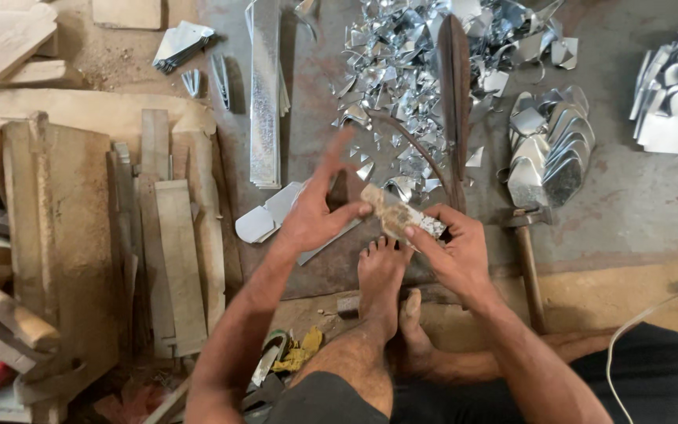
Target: The person sits on the floor and cuts small pieces of thin sheet metal with hand shears, trimming them one at a time and placing the cut pieces onto piles of finished pieces around the work mat.
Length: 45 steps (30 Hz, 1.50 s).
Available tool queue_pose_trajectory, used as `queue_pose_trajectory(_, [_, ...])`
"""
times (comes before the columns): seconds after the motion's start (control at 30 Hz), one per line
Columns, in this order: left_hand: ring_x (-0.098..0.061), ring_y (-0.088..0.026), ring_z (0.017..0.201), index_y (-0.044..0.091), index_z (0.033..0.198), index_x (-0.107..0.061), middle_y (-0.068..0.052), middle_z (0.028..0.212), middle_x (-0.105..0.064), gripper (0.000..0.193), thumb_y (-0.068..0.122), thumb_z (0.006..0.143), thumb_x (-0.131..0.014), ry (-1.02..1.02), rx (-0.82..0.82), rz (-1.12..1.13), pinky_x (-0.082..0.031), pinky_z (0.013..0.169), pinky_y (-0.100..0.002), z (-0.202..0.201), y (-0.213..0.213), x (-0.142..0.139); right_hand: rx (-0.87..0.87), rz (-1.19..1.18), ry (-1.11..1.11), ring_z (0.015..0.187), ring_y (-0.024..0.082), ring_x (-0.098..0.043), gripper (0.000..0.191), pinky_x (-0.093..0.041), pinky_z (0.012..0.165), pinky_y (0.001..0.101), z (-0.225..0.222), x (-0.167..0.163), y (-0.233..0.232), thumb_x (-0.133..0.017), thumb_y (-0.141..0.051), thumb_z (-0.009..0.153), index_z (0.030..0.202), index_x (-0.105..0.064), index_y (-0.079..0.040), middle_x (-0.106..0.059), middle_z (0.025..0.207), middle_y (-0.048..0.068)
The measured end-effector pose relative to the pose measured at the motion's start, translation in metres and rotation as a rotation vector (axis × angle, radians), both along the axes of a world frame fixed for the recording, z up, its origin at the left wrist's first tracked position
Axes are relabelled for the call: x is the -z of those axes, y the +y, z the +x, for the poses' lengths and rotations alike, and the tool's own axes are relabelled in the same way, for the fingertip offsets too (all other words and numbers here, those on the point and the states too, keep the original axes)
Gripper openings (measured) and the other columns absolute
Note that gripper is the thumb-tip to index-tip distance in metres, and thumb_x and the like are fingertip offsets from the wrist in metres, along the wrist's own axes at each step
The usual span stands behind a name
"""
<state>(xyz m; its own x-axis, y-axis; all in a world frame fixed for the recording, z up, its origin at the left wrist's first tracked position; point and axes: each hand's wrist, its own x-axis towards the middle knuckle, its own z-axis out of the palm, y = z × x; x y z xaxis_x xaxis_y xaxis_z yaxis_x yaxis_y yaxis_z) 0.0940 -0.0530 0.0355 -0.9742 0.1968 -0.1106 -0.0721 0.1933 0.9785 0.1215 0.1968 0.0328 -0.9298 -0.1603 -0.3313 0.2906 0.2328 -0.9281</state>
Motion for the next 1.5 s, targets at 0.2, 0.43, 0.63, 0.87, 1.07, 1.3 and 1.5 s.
queue_pose_trajectory(0.2, [-0.070,-0.028,0.107,0.003,0.147,-0.041,-0.014,0.123,-0.069,0.067,0.008,0.090,-0.077,-0.758,-0.435,1.043,-0.061,0.094,-0.040,0.022,0.072,0.035,0.187,0.396,0.671,0.072,0.024,-0.064,0.012,-0.051,0.064,0.0347,0.009,-0.002,-0.018,-0.077,-0.005,0.091,0.096,-0.067,-0.003,-0.066,0.084,0.011])
queue_pose_trajectory(0.43, [-0.073,-0.029,0.109,0.001,0.128,-0.063,-0.013,0.126,-0.071,0.044,0.011,0.088,-0.078,-0.759,-0.421,1.029,-0.062,0.085,-0.036,0.035,0.089,0.042,-0.001,0.532,0.924,0.074,0.029,-0.065,0.019,-0.053,0.065,0.0385,0.018,-0.013,-0.018,-0.076,0.002,0.080,0.098,-0.069,-0.001,-0.067,0.088,0.010])
queue_pose_trajectory(0.63, [-0.067,-0.019,0.093,-0.005,0.132,-0.063,-0.016,0.124,-0.072,0.045,0.006,0.092,-0.079,-0.668,-0.233,1.001,-0.053,0.073,-0.029,0.030,0.069,0.019,-0.206,0.324,0.715,0.120,0.036,-0.054,0.071,-0.041,0.099,0.0485,0.013,-0.031,-0.001,-0.088,-0.026,0.071,0.129,-0.051,-0.007,-0.055,0.129,0.017])
queue_pose_trajectory(0.87, [-0.069,-0.018,0.104,-0.010,0.134,-0.063,-0.015,0.119,-0.072,0.053,0.004,0.087,-0.082,-0.589,0.170,0.797,-0.058,0.091,-0.034,0.038,0.067,-0.016,-0.442,0.199,0.783,0.152,0.040,-0.024,0.121,-0.018,0.118,0.0579,-0.003,-0.032,0.018,-0.096,-0.045,0.055,0.149,-0.024,-0.023,-0.011,0.164,0.029])
queue_pose_trajectory(1.07, [-0.072,-0.031,0.099,-0.009,0.130,-0.061,-0.022,0.108,-0.072,0.063,0.009,0.075,-0.086,-0.188,0.122,0.011,-0.058,0.085,-0.037,0.030,0.071,-0.047,-0.284,0.037,0.801,0.151,0.035,-0.023,0.132,-0.029,0.119,0.0534,-0.002,-0.038,0.027,-0.093,-0.057,0.066,0.161,-0.013,-0.013,-0.014,0.164,0.024])
queue_pose_trajectory(1.3, [-0.068,-0.038,0.105,-0.005,0.137,-0.051,-0.018,0.111,-0.071,0.055,0.007,0.089,-0.074,0.469,0.039,-0.597,-0.056,0.089,-0.045,0.024,0.104,-0.059,0.294,-0.099,0.162,0.076,0.007,-0.064,0.013,-0.053,0.066,0.0239,0.013,-0.006,0.008,-0.071,-0.006,0.095,0.101,-0.074,0.005,-0.074,0.084,0.003])
queue_pose_trajectory(1.5, [-0.065,-0.040,0.102,0.009,0.157,-0.031,-0.019,0.119,-0.064,0.124,0.040,0.056,-0.097,0.027,0.315,-0.461,-0.052,0.087,-0.050,-0.004,0.095,-0.063,0.320,-0.151,0.139,0.081,0.008,-0.063,0.011,-0.052,0.073,0.0272,0.005,0.015,0.037,-0.071,-0.002,0.093,0.103,-0.074,0.004,-0.073,0.092,0.002])
